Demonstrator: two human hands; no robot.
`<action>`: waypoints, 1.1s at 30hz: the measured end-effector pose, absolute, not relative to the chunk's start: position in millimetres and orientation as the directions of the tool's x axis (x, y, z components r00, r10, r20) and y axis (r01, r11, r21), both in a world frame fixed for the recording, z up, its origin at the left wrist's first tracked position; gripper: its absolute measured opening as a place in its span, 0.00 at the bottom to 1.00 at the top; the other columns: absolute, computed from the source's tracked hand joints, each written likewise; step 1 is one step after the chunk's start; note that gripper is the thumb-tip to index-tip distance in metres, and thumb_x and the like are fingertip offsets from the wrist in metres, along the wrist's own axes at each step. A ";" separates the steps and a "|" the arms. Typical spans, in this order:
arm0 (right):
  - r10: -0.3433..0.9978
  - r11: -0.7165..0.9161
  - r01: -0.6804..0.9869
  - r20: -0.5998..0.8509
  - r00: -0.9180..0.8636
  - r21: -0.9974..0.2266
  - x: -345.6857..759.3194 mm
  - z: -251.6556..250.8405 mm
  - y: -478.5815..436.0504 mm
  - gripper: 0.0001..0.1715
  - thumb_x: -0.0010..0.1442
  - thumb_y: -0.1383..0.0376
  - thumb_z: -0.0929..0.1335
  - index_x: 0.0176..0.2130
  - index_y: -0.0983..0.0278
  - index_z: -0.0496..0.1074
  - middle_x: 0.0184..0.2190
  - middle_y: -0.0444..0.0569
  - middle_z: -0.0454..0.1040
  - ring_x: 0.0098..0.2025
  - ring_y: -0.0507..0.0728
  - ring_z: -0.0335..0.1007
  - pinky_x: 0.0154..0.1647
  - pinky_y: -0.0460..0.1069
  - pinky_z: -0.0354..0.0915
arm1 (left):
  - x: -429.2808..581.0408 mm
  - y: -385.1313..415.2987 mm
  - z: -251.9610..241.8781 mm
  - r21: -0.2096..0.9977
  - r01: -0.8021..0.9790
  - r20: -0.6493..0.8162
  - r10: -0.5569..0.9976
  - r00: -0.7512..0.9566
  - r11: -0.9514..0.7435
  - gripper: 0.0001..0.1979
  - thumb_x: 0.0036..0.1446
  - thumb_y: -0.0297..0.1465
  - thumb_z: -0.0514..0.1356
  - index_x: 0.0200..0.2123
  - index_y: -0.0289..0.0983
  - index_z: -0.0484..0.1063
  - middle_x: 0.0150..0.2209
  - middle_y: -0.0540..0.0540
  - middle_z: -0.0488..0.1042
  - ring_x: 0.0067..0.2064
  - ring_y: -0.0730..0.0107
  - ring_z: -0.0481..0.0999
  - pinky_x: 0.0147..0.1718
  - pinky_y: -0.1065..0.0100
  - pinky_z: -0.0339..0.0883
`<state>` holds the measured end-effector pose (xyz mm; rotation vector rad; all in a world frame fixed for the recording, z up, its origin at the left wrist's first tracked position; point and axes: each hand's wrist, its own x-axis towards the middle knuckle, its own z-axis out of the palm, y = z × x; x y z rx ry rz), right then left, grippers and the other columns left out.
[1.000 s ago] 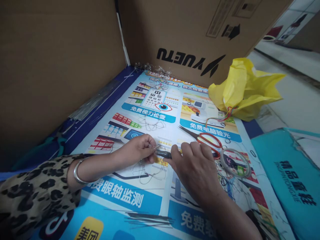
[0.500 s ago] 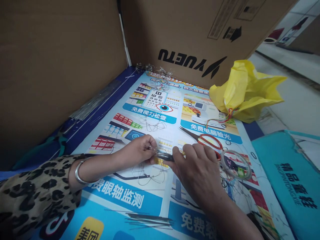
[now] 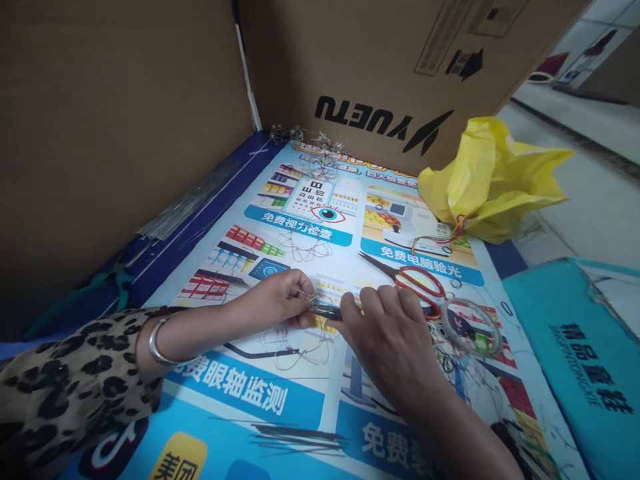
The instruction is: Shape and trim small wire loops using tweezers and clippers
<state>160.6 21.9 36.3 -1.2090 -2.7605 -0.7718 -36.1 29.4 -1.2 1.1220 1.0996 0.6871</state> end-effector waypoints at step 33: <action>0.631 0.679 0.661 0.204 -0.748 0.321 161.4 20.2 30.9 0.18 0.59 0.55 0.62 0.24 0.63 0.66 0.21 0.47 0.63 0.28 0.55 0.53 0.33 0.50 0.44 | -39.1 30.7 3.3 0.929 0.034 -0.353 0.859 0.370 0.367 0.04 0.55 0.23 0.54 0.32 0.35 0.59 0.17 0.52 0.70 0.19 0.78 0.70 0.21 0.76 0.63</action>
